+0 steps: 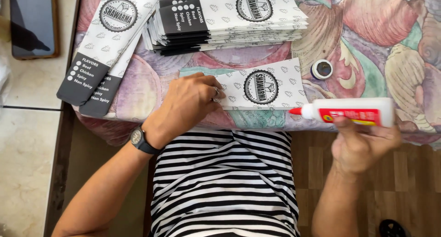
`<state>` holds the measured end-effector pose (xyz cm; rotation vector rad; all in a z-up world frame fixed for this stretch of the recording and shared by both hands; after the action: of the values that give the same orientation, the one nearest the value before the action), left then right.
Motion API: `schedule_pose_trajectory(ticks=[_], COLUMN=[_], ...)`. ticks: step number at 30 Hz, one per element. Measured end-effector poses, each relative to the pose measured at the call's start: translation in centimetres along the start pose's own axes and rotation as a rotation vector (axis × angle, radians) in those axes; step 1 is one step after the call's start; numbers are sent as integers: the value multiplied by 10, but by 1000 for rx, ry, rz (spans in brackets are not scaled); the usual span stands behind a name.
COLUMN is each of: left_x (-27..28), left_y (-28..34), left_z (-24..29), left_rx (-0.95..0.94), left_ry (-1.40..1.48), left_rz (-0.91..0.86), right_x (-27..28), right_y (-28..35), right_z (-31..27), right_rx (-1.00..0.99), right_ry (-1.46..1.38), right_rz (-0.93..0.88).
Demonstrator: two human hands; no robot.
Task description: Folding and gluing pre-printed paper bags for food packaging at a manual assembly station.
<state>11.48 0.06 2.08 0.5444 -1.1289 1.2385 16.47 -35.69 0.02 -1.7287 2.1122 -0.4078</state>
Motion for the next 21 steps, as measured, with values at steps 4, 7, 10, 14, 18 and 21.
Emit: schedule_pose_trajectory(ticks=[4,7,10,14,18,21], left_x=[7,30,12,15,16,16], left_y=[-6,-12,-9,-10,-12,-14], left_z=[-11,3,-12,-13,-14,-15], left_rx=[25,106,-9,-14,30,35], left_ry=[-16,17,-10,-1,14,42], left_rz=[-83,-166,-103,-119,-206,-225], right_x=[-37,-30,-38,5,29,22], right_y=[12,18,7,-11,-22,-24], right_z=[7,60,21,36,33,24], right_rx=[-77,19,-126,-51,2,76], right_ry=[134,-85,57,15,76,84], right_rz=[-79,-181,-138,-72,-66,-124])
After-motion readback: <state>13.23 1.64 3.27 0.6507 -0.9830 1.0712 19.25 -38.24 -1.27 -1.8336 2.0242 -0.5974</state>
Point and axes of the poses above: each hand's wrist, its own y-axis away from the middle knuckle, its own x-axis out of the back of the hand, z = x × y, the point moved 4 cm from there along -y, towards the middle knuckle, and after that the axes turned 3 degrees about -z, right-handed, at the moved point
